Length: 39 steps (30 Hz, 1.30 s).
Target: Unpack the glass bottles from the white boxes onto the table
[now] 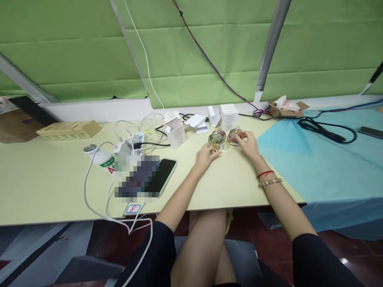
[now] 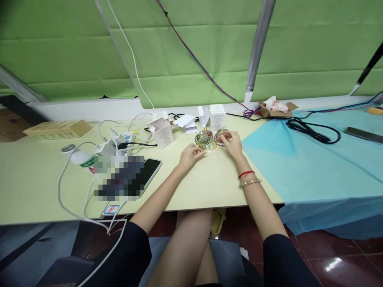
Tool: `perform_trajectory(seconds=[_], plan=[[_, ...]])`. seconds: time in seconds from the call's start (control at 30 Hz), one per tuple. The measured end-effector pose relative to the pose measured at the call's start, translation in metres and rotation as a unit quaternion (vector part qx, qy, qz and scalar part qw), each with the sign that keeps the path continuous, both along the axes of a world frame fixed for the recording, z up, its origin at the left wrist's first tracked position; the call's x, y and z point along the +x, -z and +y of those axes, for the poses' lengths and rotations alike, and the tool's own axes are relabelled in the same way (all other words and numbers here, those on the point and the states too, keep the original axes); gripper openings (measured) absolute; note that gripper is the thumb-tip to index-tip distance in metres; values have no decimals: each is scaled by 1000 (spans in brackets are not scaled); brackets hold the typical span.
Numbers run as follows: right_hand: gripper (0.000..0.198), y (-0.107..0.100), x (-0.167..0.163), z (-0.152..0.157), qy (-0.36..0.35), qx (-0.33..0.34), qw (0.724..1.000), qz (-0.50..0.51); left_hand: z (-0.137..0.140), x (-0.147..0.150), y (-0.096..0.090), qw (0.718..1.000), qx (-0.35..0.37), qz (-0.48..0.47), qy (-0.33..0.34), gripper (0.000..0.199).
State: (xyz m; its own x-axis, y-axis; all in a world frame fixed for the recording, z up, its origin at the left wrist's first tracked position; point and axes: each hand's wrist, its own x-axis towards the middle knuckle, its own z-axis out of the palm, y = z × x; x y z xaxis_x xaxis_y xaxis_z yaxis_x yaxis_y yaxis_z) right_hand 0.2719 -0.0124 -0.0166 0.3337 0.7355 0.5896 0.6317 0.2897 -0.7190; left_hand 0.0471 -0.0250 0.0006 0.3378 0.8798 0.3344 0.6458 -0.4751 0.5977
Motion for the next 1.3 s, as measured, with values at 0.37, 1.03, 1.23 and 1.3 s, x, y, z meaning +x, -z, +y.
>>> perform_trajectory(seconds=[0.37,1.03,1.23,1.3], plan=[[30,-3,-1,-4,11,4,1000,-14,-8,6,0,998,-7,62,30,21],[35,-6,-6,-1,1,-7,1000,-1,-9,3,-5,997,5,67,34,15],[35,-7,-8,-2,-5,-12,1000,4,-4,1,-1,998,6,54,42,18],[35,-7,-8,-2,-5,-13,1000,3,-4,1,-2,999,3,37,35,16]])
